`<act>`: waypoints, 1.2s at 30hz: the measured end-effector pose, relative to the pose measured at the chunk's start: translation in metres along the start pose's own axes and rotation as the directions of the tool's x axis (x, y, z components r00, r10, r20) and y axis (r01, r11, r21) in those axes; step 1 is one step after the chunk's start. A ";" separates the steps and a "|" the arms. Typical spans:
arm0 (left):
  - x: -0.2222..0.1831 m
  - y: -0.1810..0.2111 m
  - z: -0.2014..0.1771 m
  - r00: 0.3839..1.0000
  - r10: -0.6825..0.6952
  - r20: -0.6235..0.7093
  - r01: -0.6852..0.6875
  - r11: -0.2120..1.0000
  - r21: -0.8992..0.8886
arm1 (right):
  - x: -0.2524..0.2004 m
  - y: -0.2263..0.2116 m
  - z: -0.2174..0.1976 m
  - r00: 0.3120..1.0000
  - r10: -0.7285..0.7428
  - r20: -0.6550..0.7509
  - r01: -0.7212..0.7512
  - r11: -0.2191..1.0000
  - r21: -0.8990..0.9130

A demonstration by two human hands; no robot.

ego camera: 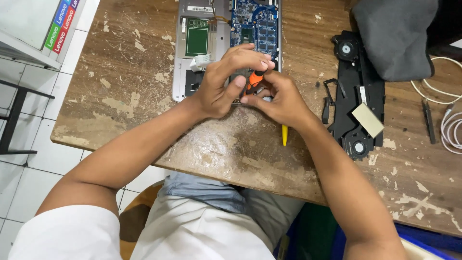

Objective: Disconnecting ribbon cables and removing screws from a laptop motherboard during a repair process.

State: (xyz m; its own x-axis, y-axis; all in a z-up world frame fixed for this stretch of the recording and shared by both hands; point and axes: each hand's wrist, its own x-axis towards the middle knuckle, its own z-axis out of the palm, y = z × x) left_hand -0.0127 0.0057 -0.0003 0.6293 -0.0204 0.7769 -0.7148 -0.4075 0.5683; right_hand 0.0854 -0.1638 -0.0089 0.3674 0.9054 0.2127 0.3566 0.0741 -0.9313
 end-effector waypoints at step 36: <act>0.007 -0.021 0.010 0.982 0.105 -0.159 -0.120 0.989 -0.090 | 0.005 0.001 -0.002 0.997 -0.076 -0.006 0.077 0.997 0.018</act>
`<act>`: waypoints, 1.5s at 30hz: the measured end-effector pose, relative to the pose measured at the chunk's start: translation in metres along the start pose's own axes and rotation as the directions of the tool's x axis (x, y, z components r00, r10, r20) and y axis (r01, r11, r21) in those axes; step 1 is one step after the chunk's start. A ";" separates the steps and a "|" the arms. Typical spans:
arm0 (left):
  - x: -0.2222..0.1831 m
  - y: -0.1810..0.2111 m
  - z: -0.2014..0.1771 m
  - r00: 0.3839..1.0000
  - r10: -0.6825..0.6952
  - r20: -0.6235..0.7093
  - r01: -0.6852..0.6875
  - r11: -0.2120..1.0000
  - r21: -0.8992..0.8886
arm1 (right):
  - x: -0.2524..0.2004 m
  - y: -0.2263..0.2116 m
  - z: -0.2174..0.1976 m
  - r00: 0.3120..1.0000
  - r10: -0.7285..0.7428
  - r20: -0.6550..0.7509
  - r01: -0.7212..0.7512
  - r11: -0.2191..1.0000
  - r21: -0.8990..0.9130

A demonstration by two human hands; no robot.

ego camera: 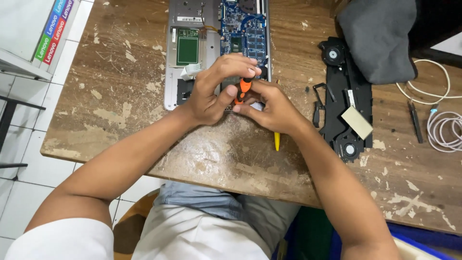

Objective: Disconnecting ribbon cables and removing screws from a laptop motherboard during a repair process.

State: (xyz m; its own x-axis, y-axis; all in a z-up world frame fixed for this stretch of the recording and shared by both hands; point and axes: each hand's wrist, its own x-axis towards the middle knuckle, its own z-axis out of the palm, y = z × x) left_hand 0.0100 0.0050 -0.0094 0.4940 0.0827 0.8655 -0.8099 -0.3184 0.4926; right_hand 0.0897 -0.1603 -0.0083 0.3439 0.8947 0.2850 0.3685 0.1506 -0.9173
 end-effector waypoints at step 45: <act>0.003 0.010 -0.007 0.988 -0.071 0.134 0.065 0.997 0.051 | 0.000 -0.010 -0.004 0.998 0.064 -0.024 -0.066 0.991 -0.117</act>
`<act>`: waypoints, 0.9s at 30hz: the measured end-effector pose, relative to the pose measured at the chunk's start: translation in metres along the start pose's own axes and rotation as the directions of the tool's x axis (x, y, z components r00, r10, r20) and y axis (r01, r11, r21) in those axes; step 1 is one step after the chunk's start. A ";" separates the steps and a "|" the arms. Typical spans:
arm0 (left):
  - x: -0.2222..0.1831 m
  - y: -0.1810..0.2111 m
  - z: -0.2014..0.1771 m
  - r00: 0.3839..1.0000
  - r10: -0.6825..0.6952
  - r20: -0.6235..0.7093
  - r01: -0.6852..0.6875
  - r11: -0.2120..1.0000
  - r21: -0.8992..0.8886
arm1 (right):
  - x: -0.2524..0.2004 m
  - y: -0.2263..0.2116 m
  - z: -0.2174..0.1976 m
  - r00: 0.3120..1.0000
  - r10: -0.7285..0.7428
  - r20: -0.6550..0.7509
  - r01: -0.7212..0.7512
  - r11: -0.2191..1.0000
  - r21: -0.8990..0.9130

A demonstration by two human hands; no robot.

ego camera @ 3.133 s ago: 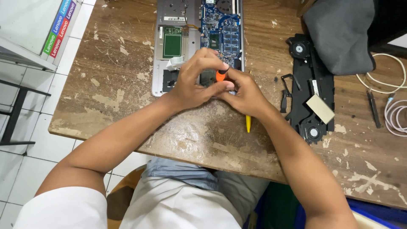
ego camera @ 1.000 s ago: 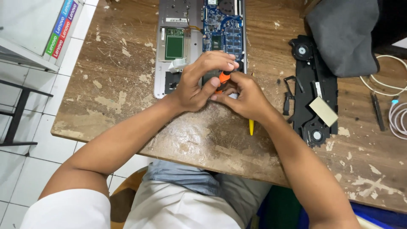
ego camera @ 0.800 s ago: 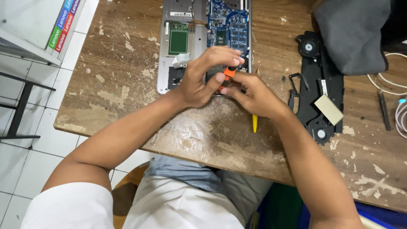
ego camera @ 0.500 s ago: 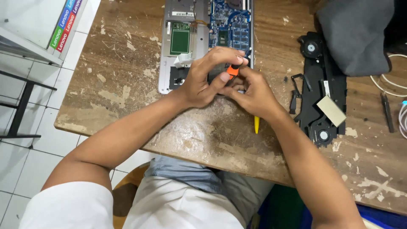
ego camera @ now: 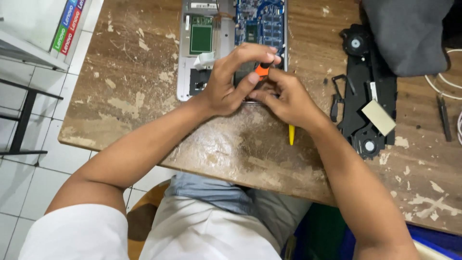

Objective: Disconnecting ribbon cables and removing screws from a laptop motherboard during a repair process.

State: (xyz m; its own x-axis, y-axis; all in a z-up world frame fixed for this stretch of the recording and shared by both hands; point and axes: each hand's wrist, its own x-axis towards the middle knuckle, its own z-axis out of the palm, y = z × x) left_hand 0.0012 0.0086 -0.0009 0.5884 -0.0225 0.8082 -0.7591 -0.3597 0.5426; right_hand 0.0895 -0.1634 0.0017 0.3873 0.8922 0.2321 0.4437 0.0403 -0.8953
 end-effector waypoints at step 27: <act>-0.005 0.006 -0.003 0.997 -0.077 0.025 0.078 0.995 -0.055 | -0.002 -0.001 0.000 0.997 0.079 0.016 -0.078 0.996 -0.032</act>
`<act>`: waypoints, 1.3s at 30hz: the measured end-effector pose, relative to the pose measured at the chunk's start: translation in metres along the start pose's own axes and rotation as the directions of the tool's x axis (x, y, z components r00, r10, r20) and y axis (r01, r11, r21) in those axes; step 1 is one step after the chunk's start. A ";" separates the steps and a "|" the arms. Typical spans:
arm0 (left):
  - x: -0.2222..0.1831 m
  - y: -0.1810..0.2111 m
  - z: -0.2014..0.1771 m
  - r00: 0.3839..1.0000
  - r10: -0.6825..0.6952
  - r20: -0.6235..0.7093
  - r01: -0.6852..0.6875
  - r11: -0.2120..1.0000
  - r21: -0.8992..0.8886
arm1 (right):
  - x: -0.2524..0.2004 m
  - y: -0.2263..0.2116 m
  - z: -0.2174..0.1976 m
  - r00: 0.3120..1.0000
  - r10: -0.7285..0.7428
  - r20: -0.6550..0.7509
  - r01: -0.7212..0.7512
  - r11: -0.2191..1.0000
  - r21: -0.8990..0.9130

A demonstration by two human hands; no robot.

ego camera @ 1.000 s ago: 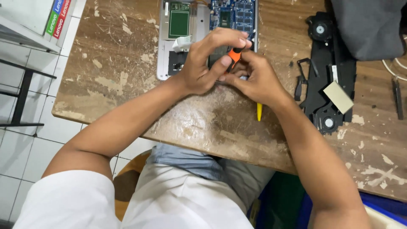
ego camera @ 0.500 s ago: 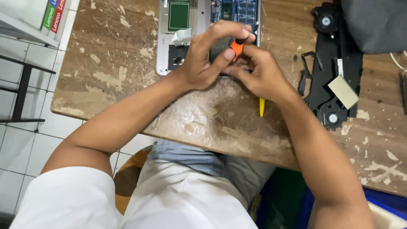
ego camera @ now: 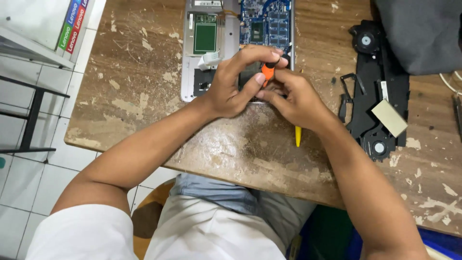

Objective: Disconnecting ribbon cables and removing screws from a laptop motherboard during a repair process.

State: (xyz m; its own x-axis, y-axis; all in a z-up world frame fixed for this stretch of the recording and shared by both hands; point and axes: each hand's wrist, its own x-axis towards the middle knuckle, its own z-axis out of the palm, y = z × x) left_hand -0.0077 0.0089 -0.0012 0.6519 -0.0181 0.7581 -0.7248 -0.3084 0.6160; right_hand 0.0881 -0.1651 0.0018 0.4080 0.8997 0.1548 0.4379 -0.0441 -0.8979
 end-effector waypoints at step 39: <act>-0.001 -0.006 0.010 0.991 0.043 -0.130 -0.049 0.998 -0.042 | -0.006 0.038 0.009 0.985 -0.069 -0.161 0.072 0.997 0.010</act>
State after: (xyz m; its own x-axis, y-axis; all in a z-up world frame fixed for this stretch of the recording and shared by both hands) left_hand -0.0022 0.0012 -0.0078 0.5858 0.0925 0.8052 -0.7644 -0.2672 0.5868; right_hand 0.0949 -0.1680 -0.0371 0.5002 0.8192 0.2807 0.4578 0.0250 -0.8887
